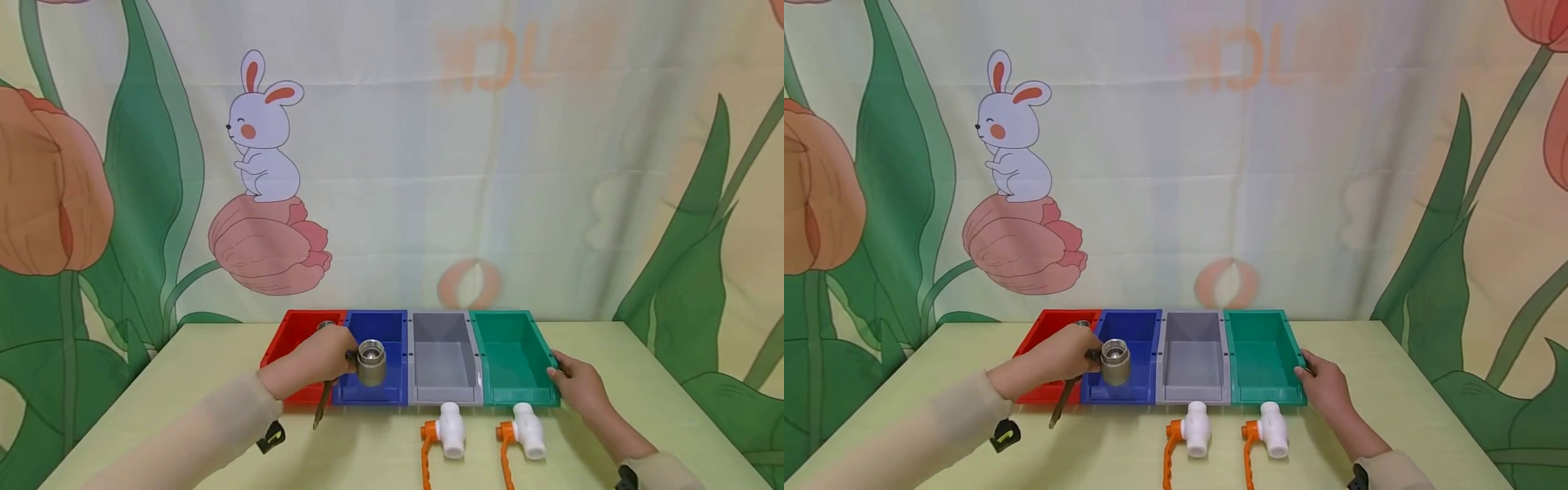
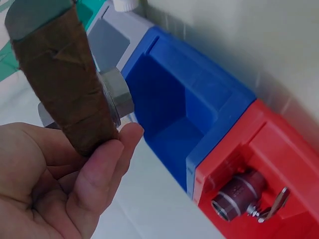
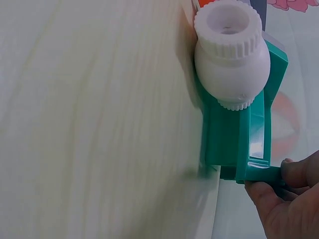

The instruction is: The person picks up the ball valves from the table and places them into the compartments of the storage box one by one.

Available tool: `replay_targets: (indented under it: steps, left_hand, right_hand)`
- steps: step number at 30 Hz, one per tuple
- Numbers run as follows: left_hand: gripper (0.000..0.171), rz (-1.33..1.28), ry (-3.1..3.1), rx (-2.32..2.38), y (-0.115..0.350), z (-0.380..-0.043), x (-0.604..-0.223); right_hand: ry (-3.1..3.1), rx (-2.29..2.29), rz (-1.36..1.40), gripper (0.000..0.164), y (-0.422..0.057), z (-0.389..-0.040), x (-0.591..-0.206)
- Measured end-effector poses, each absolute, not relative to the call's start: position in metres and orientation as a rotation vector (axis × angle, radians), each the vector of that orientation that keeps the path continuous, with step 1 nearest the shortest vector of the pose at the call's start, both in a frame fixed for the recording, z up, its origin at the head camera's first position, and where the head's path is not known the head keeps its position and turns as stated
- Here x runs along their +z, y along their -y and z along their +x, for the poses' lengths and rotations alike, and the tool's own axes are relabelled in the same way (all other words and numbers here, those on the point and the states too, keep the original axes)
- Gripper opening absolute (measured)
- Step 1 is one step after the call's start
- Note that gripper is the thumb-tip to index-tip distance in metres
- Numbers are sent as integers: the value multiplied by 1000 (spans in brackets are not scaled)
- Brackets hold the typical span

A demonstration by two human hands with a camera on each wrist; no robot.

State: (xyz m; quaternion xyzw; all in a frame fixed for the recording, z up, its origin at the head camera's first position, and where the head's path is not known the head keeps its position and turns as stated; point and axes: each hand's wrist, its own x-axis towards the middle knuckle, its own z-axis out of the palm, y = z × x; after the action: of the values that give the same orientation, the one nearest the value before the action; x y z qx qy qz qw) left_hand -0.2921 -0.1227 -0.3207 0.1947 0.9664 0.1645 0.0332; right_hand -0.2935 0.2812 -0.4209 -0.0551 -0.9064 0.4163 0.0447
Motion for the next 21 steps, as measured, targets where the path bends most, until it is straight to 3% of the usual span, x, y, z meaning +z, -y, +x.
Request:
replay_targets:
  steps: [10, 21]
  left_hand:
    - [3, 542, -2970, 474, 125, -313, -307]
    - [12, 551, -3012, 394, 119, -342, -299]
  right_hand:
    - [2774, 1264, -168, 50, -281, -294, -421]
    - [2778, 1266, -176, 51, -282, -295, -422]
